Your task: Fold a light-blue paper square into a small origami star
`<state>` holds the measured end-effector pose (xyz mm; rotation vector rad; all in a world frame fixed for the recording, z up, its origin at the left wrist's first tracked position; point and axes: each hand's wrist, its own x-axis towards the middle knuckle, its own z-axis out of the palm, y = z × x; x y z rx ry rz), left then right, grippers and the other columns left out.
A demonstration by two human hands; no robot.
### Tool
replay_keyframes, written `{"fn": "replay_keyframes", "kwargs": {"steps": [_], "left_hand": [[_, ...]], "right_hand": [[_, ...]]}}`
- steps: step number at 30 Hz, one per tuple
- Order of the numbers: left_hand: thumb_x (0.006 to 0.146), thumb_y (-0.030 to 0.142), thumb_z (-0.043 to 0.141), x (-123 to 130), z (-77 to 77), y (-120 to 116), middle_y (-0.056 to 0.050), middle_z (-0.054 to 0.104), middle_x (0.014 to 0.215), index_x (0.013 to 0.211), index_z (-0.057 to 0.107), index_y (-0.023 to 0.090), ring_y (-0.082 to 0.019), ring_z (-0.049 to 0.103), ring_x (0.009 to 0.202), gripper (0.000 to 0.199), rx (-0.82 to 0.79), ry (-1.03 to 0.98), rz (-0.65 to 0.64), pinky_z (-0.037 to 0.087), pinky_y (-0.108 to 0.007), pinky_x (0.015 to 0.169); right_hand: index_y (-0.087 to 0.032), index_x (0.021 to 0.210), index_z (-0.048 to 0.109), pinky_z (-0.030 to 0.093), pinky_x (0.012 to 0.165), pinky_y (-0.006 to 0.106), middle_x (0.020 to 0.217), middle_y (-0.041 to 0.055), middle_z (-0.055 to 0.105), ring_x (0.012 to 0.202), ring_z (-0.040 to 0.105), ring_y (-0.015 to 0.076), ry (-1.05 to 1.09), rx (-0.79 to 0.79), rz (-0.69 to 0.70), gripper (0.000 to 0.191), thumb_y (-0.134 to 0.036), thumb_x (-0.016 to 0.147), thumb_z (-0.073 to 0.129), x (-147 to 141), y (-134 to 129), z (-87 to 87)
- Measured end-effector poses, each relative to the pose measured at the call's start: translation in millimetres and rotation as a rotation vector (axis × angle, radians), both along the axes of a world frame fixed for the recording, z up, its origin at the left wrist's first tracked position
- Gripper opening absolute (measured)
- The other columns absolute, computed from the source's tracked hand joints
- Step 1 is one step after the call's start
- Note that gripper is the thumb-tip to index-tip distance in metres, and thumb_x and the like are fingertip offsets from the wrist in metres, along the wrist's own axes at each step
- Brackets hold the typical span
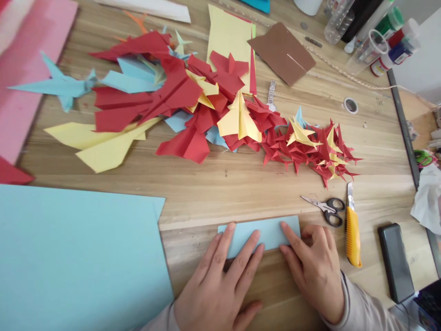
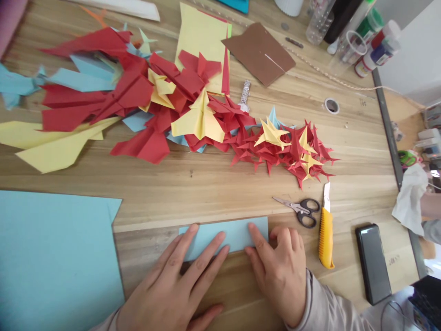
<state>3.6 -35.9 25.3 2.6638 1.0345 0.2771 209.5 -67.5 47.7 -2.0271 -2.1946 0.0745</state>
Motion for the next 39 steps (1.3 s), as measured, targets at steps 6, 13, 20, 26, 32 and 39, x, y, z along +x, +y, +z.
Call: {"fn": "replay_keyframes", "kwargs": {"steps": [6, 13, 20, 26, 32, 39], "left_hand": [[0.077, 0.066, 0.051, -0.3, -0.5, -0.4, -0.003, 0.043, 0.146, 0.125, 0.060, 0.023, -0.043, 0.022, 0.138, 0.066, -0.004, -0.006, -0.002, 0.021, -0.053, 0.111], [0.077, 0.066, 0.052, -0.4, -0.3, 0.0, -0.003, 0.041, 0.147, 0.125, 0.060, 0.023, -0.043, 0.022, 0.138, 0.066, 0.002, 0.000, -0.006, 0.021, -0.053, 0.111], [0.076, 0.068, 0.049, 0.5, 1.6, 0.3, -0.002, 0.042, 0.147, 0.127, 0.059, 0.026, -0.042, 0.021, 0.139, 0.067, 0.007, 0.042, -0.002, 0.023, -0.053, 0.110], [0.077, 0.070, 0.047, 1.6, 3.3, 1.6, -0.001, 0.042, 0.147, 0.131, 0.055, 0.026, -0.040, 0.018, 0.140, 0.070, 0.008, 0.062, 0.000, 0.023, -0.051, 0.111], [0.078, 0.070, 0.044, 2.9, 2.8, 2.0, -0.002, 0.037, 0.150, 0.136, 0.050, 0.024, -0.041, 0.012, 0.141, 0.074, -0.004, 0.096, -0.007, 0.020, -0.052, 0.111], [0.079, 0.069, 0.043, 3.7, 0.4, 4.7, -0.007, 0.029, 0.153, 0.141, 0.041, 0.020, -0.045, 0.007, 0.141, 0.079, -0.021, 0.119, -0.053, 0.018, -0.057, 0.111]], "right_hand": [[-0.025, 0.128, 0.057, 0.046, 0.070, 0.037, 0.085, 0.0065, 0.046, 0.077, 0.046, 0.0194, -0.012, 0.001, 0.009, 0.040, -0.033, 0.088, 0.056, 1.0, 0.1, -0.2], [-0.023, 0.126, 0.059, 0.046, 0.072, 0.039, 0.091, 0.0099, 0.051, 0.082, 0.049, 0.0218, -0.061, 0.010, 0.028, 0.038, -0.033, 0.089, 0.055, 0.0, 1.3, 1.0], [-0.017, 0.119, 0.061, 0.033, 0.101, 0.047, 0.116, 0.0107, 0.061, 0.111, 0.051, 0.0271, -0.049, 0.072, 0.086, 0.033, -0.030, 0.089, 0.056, -1.9, 2.8, 0.4], [-0.019, 0.119, 0.061, 0.025, 0.109, 0.048, 0.113, 0.0077, 0.066, 0.107, 0.055, 0.0241, -0.035, 0.042, 0.075, 0.033, -0.033, 0.091, 0.052, -1.5, 5.3, -0.1], [-0.018, 0.116, 0.064, 0.027, 0.106, 0.049, 0.109, 0.0088, 0.067, 0.104, 0.055, 0.0254, -0.059, 0.072, 0.090, 0.033, -0.035, 0.091, 0.051, 0.7, 7.4, -1.4], [-0.019, 0.115, 0.065, 0.030, 0.103, 0.048, 0.107, 0.0091, 0.067, 0.100, 0.055, 0.0259, -0.099, 0.111, 0.113, 0.034, -0.037, 0.092, 0.049, 4.2, 9.7, -4.0]]}}
